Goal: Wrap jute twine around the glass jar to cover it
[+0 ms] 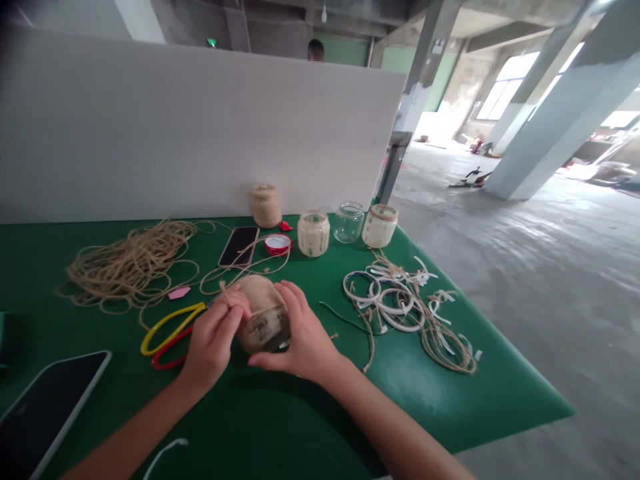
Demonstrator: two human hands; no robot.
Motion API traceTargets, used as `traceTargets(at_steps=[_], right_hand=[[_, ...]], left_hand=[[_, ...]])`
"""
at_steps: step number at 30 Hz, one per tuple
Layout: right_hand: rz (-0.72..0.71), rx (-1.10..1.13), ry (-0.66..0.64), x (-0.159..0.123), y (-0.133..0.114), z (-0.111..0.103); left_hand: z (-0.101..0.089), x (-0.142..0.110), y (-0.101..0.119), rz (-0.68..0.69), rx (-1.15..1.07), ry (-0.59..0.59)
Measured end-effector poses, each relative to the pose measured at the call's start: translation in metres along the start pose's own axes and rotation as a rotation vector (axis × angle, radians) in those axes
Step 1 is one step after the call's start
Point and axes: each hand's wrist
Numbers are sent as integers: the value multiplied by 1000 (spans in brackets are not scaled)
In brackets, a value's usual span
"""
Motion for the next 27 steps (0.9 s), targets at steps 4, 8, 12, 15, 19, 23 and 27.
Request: traceTargets(at_steps=[4,8,12,15,19,23,27], right_hand=[[9,-1,65,-1,1,13],[42,2,39,-1,3,10],[66,40,63,0,9,7],[114,83,112,0,14,7],[177,92,148,0,15,6],[116,1,240,1,10,3],[40,-75,255,3,4,0]], left_hand=[[-1,1,2,57,19,-17],[-1,2,2,128,76,-50],[-1,2,-2,264,171,-60],[0,1,-6,314,249,-62],[1,1,-8,368,344,-59],[2,2,-8,393,373,-43],[2,2,-7,390,382,-38]])
Point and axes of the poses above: each hand's wrist, its own x-axis towards the middle knuckle, its own z-axis out of the palm, y = z × x, and after that the axes turned 10 degrees about -z, right-handed
